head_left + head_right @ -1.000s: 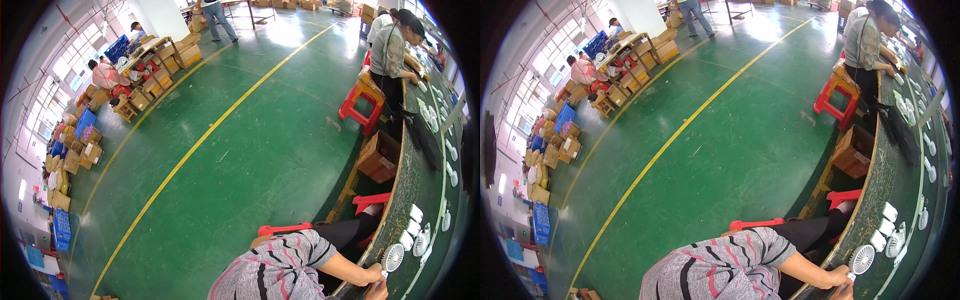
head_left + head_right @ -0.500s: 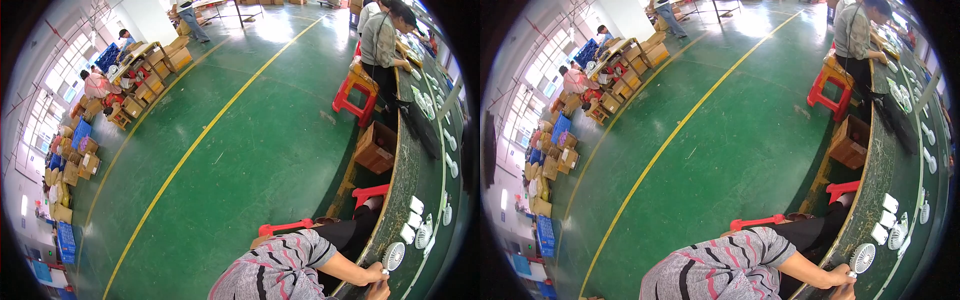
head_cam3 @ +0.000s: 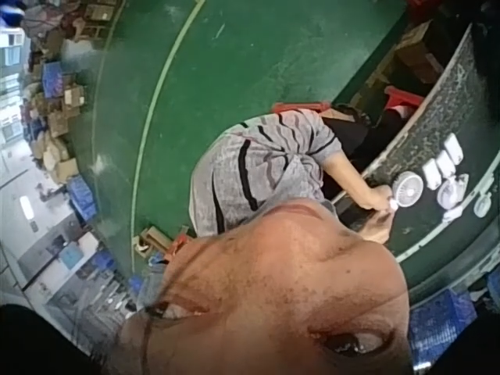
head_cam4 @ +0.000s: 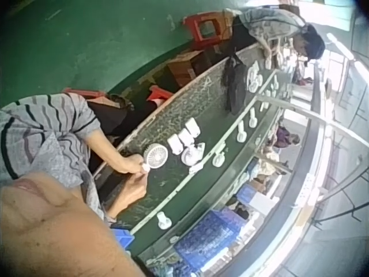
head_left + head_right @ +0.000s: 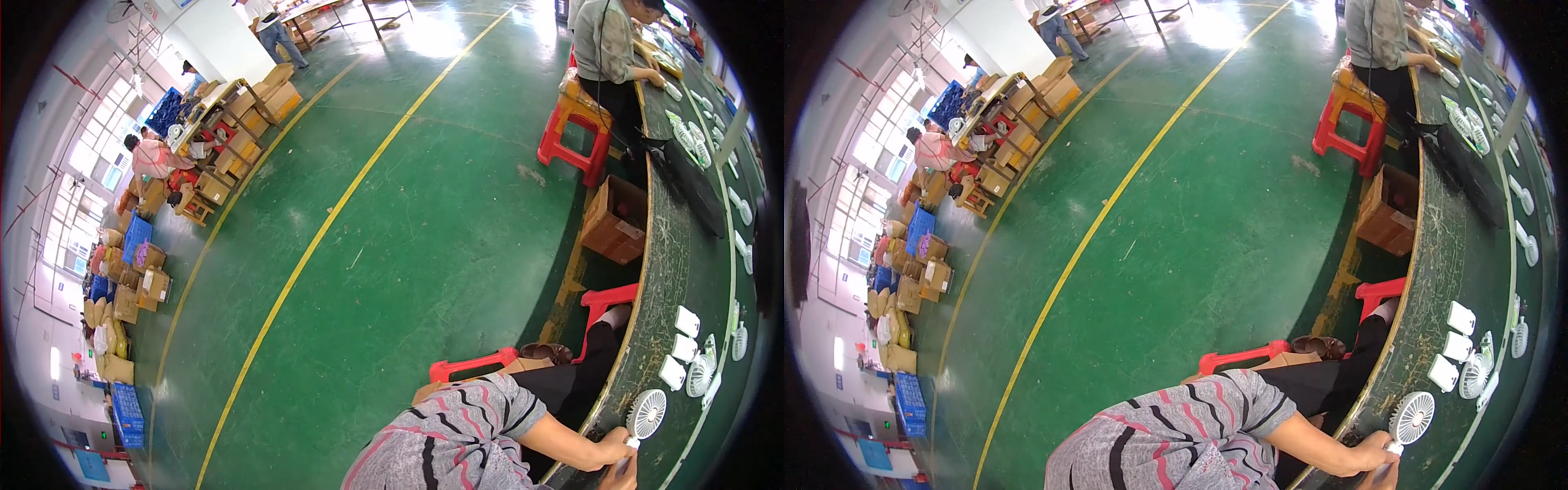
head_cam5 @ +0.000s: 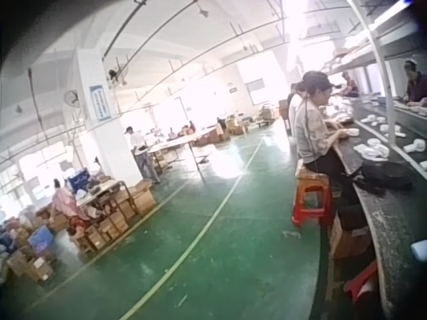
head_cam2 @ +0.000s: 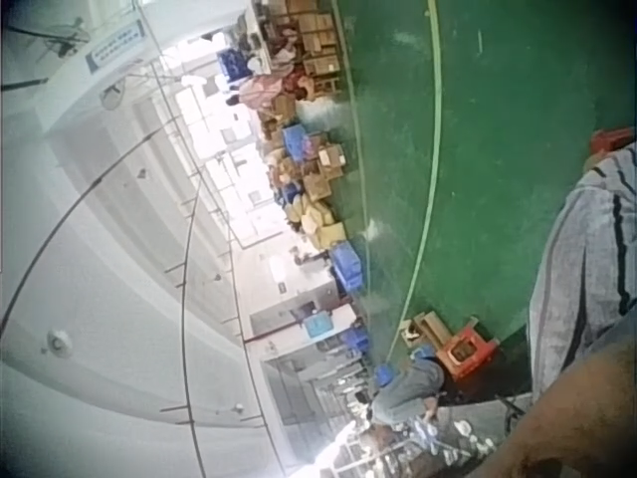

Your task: The person assembles portable fans by fitting circuit boards, wires, and batteries into handle casings, snapping the plastic casing pieces together by hand, testing the fans, and placing assembled fans onto the conveyor belt.

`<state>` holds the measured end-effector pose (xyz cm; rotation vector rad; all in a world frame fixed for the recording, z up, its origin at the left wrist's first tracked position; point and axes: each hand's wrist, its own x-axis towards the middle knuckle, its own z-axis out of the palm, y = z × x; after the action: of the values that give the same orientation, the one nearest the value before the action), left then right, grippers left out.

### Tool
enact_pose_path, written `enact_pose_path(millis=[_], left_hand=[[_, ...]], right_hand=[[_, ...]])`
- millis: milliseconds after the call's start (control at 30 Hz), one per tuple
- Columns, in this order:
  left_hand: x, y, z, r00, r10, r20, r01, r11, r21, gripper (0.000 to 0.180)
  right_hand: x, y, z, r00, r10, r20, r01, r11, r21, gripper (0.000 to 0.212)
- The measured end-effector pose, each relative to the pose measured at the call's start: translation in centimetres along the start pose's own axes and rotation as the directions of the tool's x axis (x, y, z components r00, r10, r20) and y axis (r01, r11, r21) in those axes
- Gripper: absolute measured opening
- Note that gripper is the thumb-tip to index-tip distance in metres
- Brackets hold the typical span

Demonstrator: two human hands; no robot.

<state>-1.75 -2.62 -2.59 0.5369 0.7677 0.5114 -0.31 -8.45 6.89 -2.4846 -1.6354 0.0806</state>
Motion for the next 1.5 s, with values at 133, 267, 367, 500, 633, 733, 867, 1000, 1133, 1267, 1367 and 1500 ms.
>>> enact_pose_path(millis=[133, 267, 367, 500, 633, 733, 867, 1000, 1133, 1267, 1367, 1500], left_hand=[[1.2, -0.4, 1.2, 0.998, 0.018, 0.065, -0.019, 1.0, 0.023, 0.033], [3.9, -1.7, 2.3, 0.987, 0.16, 0.034, -0.162, 0.981, 0.102, 0.037], [5.0, -2.3, 3.4, 0.938, 0.344, 0.031, -0.345, 0.931, 0.121, 0.039], [4.7, -1.2, 2.8, 0.884, 0.449, 0.129, -0.466, 0.87, 0.163, 0.038], [4.1, -0.2, 2.7, 0.885, 0.416, 0.211, -0.456, 0.867, 0.2, 0.038], [4.9, -0.9, 3.3, 0.851, 0.467, 0.242, -0.519, 0.818, 0.249, 0.037], [4.6, -0.3, 3.4, 0.917, 0.302, 0.262, -0.354, 0.917, 0.182, 0.029], [4.9, -1.2, 2.8, 0.94, 0.227, 0.256, -0.267, 0.954, 0.135, 0.028], [5.1, -1.5, 2.5, 0.948, 0.175, 0.267, -0.216, 0.968, 0.132, 0.032], [4.2, 0.4, 2.6, 0.961, 0.101, 0.257, -0.153, 0.97, 0.19, 0.032], [4.1, 0.2, 3.0, 0.968, 0.064, 0.243, -0.109, 0.979, 0.175, 0.032], [3.8, 0.8, 4.1, 0.974, 0.063, 0.219, -0.097, 0.984, 0.148, 0.031]], right_hand=[[0.0, 2.0, 1.0, 0.981, -0.007, -0.193, 0.009, 1.0, 0.01, 0.031], [0.9, 2.8, 2.2, 0.952, 0.135, -0.277, -0.125, 0.991, 0.051, 0.028], [1.6, 3.3, 3.7, 0.883, 0.046, -0.467, 0.014, 0.992, 0.124, 0.028], [2.3, 4.0, 5.0, 0.815, 0.039, -0.578, 0.09, 0.977, 0.194, 0.028], [2.3, 5.8, 5.6, 0.837, 0.111, -0.536, 0.05, 0.959, 0.277, 0.033], [2.5, 7.0, 5.2, 0.842, 0.181, -0.508, 0.003, 0.94, 0.34, 0.035], [3.4, 7.3, 4.4, 0.842, 0.187, -0.505, 0.041, 0.913, 0.405, 0.035], [2.7, 10.1, 6.9, 0.891, 0.217, -0.398, 0.017, 0.861, 0.508, 0.038], [3.2, 9.7, 5.9, 0.895, 0.252, -0.368, -0.004, 0.83, 0.558, 0.044], [3.4, 9.0, 5.2, 0.89, 0.284, -0.357, -0.042, 0.83, 0.556, 0.047], [3.2, 9.4, 5.5, 0.881, 0.313, -0.354, -0.071, 0.828, 0.556, 0.049], [3.1, 10.3, 5.4, 0.881, 0.291, -0.373, -0.06, 0.851, 0.522, 0.049]])
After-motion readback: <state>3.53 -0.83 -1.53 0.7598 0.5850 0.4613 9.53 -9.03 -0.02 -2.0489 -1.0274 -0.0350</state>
